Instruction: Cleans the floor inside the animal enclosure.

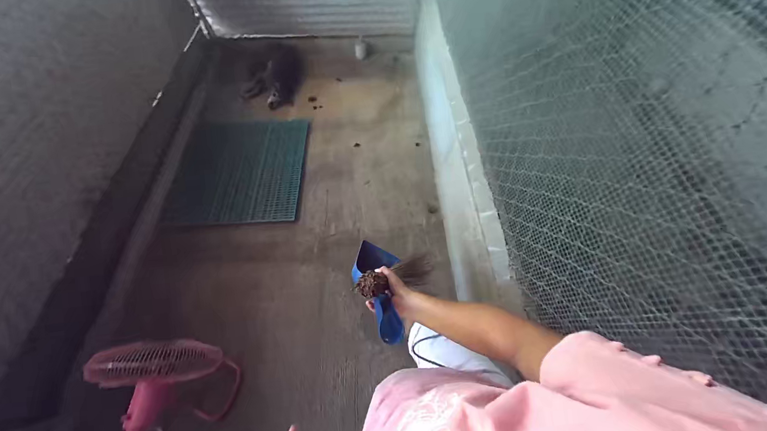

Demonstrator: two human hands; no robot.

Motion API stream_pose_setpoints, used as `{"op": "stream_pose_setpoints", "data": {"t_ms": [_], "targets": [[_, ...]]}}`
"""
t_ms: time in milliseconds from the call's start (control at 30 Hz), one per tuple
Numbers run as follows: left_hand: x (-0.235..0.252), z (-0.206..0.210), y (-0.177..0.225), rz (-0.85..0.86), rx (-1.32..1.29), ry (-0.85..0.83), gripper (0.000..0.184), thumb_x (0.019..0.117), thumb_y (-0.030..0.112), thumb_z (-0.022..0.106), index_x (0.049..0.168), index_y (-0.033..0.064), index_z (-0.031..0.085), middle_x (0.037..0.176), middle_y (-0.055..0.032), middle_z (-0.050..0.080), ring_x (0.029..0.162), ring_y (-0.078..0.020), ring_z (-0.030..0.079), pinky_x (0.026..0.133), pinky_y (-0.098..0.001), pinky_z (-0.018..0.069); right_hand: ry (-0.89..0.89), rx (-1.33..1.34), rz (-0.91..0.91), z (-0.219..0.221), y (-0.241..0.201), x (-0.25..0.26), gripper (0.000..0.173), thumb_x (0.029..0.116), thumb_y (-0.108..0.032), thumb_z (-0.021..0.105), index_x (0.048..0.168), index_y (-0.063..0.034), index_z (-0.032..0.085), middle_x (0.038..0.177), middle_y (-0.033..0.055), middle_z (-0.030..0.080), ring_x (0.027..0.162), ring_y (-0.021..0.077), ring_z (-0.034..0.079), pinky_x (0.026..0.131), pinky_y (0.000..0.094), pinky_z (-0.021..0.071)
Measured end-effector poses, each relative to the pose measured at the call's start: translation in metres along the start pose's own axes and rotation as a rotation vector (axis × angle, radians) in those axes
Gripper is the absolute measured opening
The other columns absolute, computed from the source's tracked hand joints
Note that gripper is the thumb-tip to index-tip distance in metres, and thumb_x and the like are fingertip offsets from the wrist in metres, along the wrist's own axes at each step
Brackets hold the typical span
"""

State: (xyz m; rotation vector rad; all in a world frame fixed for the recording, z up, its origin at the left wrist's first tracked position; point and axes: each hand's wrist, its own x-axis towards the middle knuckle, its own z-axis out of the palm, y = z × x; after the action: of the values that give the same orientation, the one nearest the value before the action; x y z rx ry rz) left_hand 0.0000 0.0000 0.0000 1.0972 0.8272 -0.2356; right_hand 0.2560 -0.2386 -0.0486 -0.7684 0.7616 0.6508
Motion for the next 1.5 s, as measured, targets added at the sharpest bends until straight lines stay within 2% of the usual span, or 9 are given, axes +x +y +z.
{"op": "stream_pose_setpoints", "data": {"t_ms": [167,233,333,400,500,667,900,1133,1500], "targets": [[0.146,0.216,0.08,-0.405,-0.097,-0.458,0.07,0.1041,0.059,0.022,0.154,0.0093,0.025,0.126,-0.0218,0.068,0.11,-0.0347,0.071,0.089,-0.0452,0.0599,-0.013,-0.027,0.0,-0.003,-0.079,0.101,0.037,0.1082,-0.042,0.034,0.108,-0.0111,0.054,0.082,0.0053,0.061,0.067,0.0159,0.061,0.059,0.0338,0.0535],[0.185,0.295,0.1,-0.562,-0.168,-0.327,0.043,0.106,0.038,0.035,0.125,0.0043,0.054,0.104,-0.0181,0.074,0.088,-0.0272,0.075,0.073,-0.037,0.0626,0.033,-0.039,0.016,-0.009,-0.107,0.136,0.036,0.1079,-0.039,0.041,0.114,-0.0071,0.055,0.089,0.0089,0.061,0.075,0.0188,0.061,0.065,0.0378,0.053],[0.247,0.376,0.109,-0.686,-0.212,-0.255,0.02,0.0995,0.01,0.033,0.099,0.0042,0.052,0.071,-0.0076,0.064,0.055,-0.0119,0.065,0.047,-0.0211,0.0552,0.124,-0.153,0.08,-0.027,-0.176,0.17,0.043,0.1054,-0.041,0.048,0.128,-0.0051,0.054,0.108,0.0152,0.061,0.094,0.0245,0.061,0.079,0.0447,0.0529],[0.296,0.406,0.106,-0.699,-0.19,-0.224,0.018,0.0972,0.006,0.031,0.098,0.0038,0.049,0.067,-0.0068,0.061,0.05,-0.0106,0.062,0.044,-0.0198,0.0526,0.123,-0.275,0.197,-0.057,-0.232,0.191,0.059,0.1034,-0.046,0.05,0.146,-0.0056,0.048,0.138,0.0237,0.056,0.12,0.0354,0.058,0.099,0.0561,0.0469],[0.388,0.437,0.093,-0.698,-0.088,-0.24,0.017,0.0981,0.007,0.032,0.096,0.0048,0.048,0.066,-0.0066,0.059,0.051,-0.0108,0.061,0.045,-0.0197,0.0518,0.251,-0.535,0.205,-0.111,-0.311,0.234,0.042,0.1016,-0.029,0.059,0.131,-0.0002,0.056,0.113,0.0176,0.063,0.095,0.0247,0.062,0.084,0.0441,0.0531],[0.536,0.512,0.061,-0.684,0.199,-0.32,0.013,0.101,0.007,0.036,0.097,0.0063,0.048,0.064,-0.0047,0.057,0.049,-0.0103,0.058,0.045,-0.0216,0.0507,0.451,-1.216,0.254,-0.232,-0.385,0.302,0.077,0.0844,-0.02,0.083,0.148,0.0041,0.046,0.14,0.0297,0.057,0.132,0.0423,0.055,0.11,0.0596,0.0436],[0.643,0.645,0.052,-0.695,0.342,-0.211,0.016,0.1029,0.011,0.048,0.116,0.0031,0.051,0.082,-0.0082,0.055,0.06,-0.0138,0.055,0.053,-0.0273,0.0512,0.606,-0.785,0.433,-0.252,-0.358,0.392,0.056,0.0939,-0.024,0.074,0.137,0.0082,0.056,0.14,0.0282,0.057,0.134,0.0369,0.054,0.113,0.0538,0.0414],[0.679,0.694,0.079,-0.819,0.403,-0.213,0.009,0.1026,0.008,0.046,0.11,0.0032,0.048,0.074,-0.0079,0.055,0.054,-0.0134,0.056,0.051,-0.026,0.052,0.543,-0.514,0.346,-0.212,-0.417,0.336,0.042,0.099,-0.014,0.068,0.137,0.0027,0.059,0.13,0.0261,0.062,0.115,0.0341,0.063,0.102,0.0501,0.0492],[0.752,0.681,0.155,-0.845,0.315,-0.227,0.009,0.1024,0.008,0.042,0.103,0.0035,0.049,0.066,-0.0071,0.057,0.049,-0.0123,0.058,0.045,-0.0244,0.0514,0.463,-0.787,0.407,-0.156,-0.513,0.436,0.053,0.0917,-0.02,0.077,0.136,0.0043,0.06,0.136,0.0273,0.06,0.13,0.0375,0.056,0.111,0.0545,0.0416]]}}
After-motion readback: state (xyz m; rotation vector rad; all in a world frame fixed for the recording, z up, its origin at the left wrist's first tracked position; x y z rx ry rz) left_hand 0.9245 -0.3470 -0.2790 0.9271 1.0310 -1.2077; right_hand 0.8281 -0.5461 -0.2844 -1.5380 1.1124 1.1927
